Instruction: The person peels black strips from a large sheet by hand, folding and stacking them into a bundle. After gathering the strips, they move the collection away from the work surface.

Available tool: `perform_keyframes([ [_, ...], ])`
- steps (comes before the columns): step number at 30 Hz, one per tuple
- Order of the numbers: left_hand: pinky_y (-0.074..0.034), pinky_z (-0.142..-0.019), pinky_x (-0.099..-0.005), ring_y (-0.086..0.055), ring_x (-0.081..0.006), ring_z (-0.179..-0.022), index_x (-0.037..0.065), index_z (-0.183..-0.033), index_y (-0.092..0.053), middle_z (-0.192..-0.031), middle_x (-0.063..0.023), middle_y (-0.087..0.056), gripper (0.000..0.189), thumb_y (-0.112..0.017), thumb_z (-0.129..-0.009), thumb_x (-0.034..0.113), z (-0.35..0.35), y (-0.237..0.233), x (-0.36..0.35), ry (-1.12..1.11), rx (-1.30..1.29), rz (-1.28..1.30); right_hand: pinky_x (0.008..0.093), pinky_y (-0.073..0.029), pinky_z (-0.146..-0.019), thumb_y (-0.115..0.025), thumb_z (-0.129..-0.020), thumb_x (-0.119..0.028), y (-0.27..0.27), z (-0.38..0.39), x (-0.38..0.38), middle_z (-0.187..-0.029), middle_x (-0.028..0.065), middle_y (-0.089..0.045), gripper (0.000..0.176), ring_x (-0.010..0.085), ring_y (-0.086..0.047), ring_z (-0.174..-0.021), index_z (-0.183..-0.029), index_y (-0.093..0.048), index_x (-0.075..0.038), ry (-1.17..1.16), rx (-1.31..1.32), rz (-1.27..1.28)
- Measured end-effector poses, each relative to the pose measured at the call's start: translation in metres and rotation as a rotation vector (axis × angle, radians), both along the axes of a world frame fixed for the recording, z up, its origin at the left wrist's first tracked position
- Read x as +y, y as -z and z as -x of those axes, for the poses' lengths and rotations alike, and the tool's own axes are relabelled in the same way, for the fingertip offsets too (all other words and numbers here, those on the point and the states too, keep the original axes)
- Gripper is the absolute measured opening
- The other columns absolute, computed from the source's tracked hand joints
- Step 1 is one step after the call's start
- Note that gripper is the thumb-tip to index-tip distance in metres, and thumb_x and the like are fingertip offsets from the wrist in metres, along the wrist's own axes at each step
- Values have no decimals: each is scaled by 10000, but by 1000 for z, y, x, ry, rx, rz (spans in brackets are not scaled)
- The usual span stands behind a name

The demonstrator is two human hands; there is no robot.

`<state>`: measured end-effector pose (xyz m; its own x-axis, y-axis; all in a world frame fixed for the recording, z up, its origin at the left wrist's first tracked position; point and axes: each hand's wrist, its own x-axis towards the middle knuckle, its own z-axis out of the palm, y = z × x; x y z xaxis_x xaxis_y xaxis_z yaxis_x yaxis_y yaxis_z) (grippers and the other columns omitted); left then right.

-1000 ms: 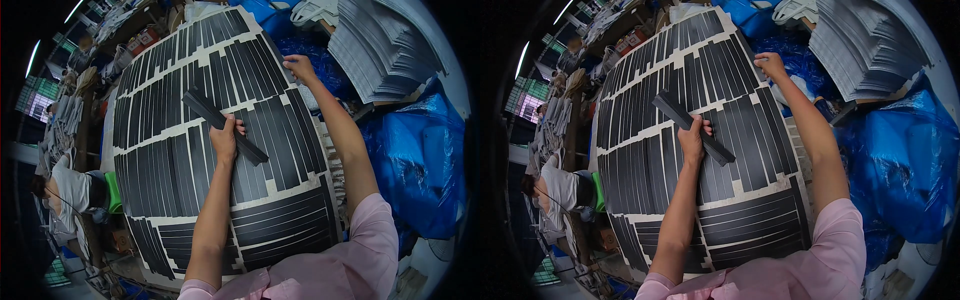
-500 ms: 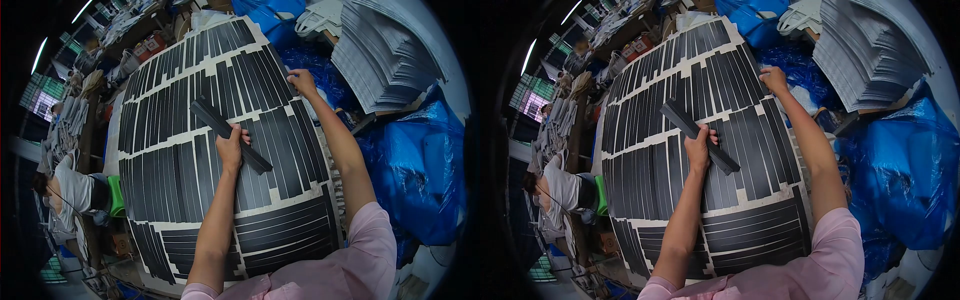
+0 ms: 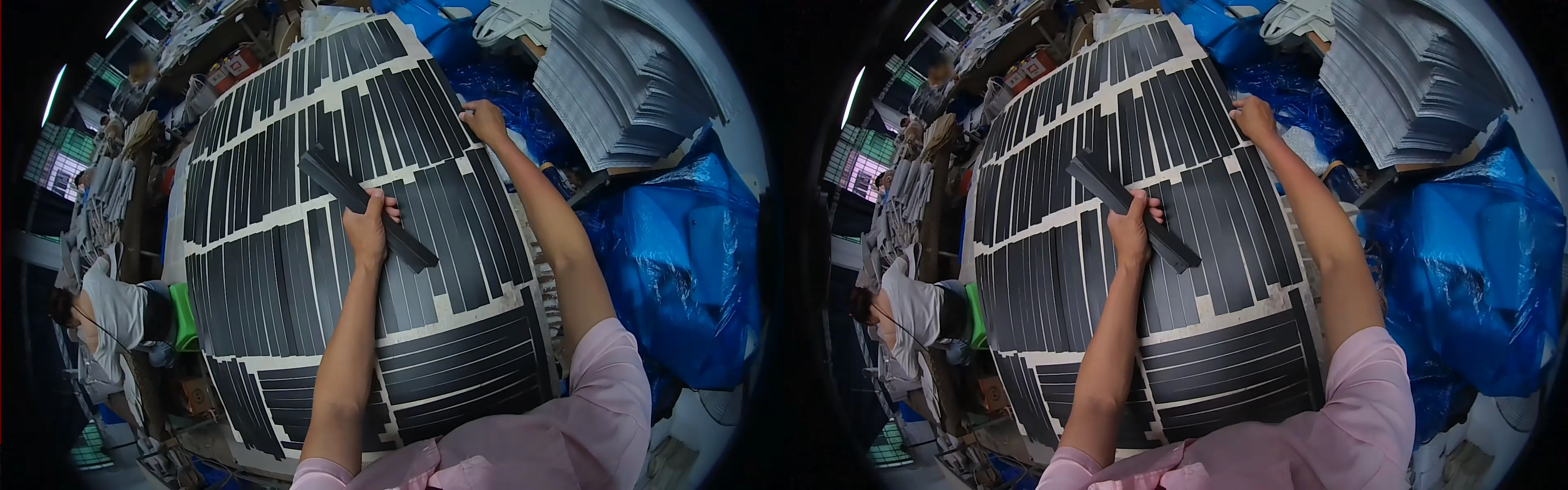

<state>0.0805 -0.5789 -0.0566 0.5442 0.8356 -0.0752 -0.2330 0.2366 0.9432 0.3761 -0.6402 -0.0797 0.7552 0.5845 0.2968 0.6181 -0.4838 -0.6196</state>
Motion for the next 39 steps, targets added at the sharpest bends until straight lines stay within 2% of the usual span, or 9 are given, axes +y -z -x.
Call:
perform_keyframes([
  [5, -482, -490, -252, -569, -136, -532, -6, -889, -525, -702, -105, -605, 139, -563, -856, 123, 0, 0, 0, -4, 4, 2, 356, -467, -797, -629, -771, -183, 3, 6, -1, -916, 182, -645, 243, 325, -615, -890, -954, -672, -30, 10, 1, -75],
  [8, -485, -502, -251, -573, -142, -547, -2, -897, -532, -718, -112, -604, 164, -583, -855, 147, 1, 1, 0, 1, 2, -11, 359, -452, -829, -573, -821, -177, -1, 17, -7, -1044, 197, -607, 295, 330, -583, -964, -1071, -622, -28, 4, -48, 30],
  [10, -486, -502, -249, -574, -141, -551, -1, -897, -532, -719, -110, -604, 165, -580, -857, 151, 1, 0, 0, 1, 6, -4, 368, -429, -883, -511, -868, -189, -1, 18, -5, -1197, 213, -507, 354, 329, -500, -1095, -1184, -529, -31, -98, -249, 101],
  [15, -486, -503, -247, -573, -137, -556, 1, -903, -527, -722, -106, -605, 167, -572, -864, 158, 2, -2, -2, 4, 19, -18, 383, -421, -878, -424, -916, -204, 39, -40, 27, -1188, 218, -513, 365, 338, -492, -1099, -1225, -478, -18, -369, -448, -159],
  [18, -486, -510, -248, -570, -135, -556, 3, -905, -526, -724, -103, -603, 165, -568, -865, 158, 2, -3, -2, 5, 28, -2, 321, -353, -981, -411, -926, -230, 19, -42, 46, -1238, 157, -515, 388, 303, -483, -1151, -1266, -458, -49, -308, 15, -3],
  [33, -469, -512, -232, -566, -111, -565, 3, -934, -512, -730, -92, -603, 169, -557, -868, 152, 0, -11, -3, 8, 89, 82, 312, -316, -992, -429, -930, -260, 22, -95, 122, -1380, 148, -367, 479, 230, -347, -1267, -1378, -322, -128, -301, 570, -321],
  [35, -468, -513, -230, -566, -112, -565, 2, -933, -512, -730, -91, -603, 169, -557, -868, 153, -1, -9, -3, 2, 87, 78, 323, -396, -917, -468, -913, -302, 20, -89, 125, -1247, 182, -502, 455, 239, -482, -1147, -1287, -449, -43, -45, 880, -414],
  [36, -468, -515, -229, -566, -112, -564, 2, -931, -513, -729, -91, -603, 169, -557, -869, 154, 0, -9, -3, 3, 91, 67, 323, -396, -917, -468, -913, -302, 18, -90, 125, -1247, 182, -502, 455, 239, -482, -1147, -1287, -449, -43, -49, 878, -414],
  [39, -467, -519, -225, -566, -113, -562, 1, -928, -517, -728, -91, -603, 170, -558, -869, 156, 0, -8, -3, 8, 86, 60, 318, -466, -728, -520, -886, -350, 27, -105, 123, -927, 134, -647, 380, 209, -612, -800, -1010, -620, -5, -173, 946, -281],
])
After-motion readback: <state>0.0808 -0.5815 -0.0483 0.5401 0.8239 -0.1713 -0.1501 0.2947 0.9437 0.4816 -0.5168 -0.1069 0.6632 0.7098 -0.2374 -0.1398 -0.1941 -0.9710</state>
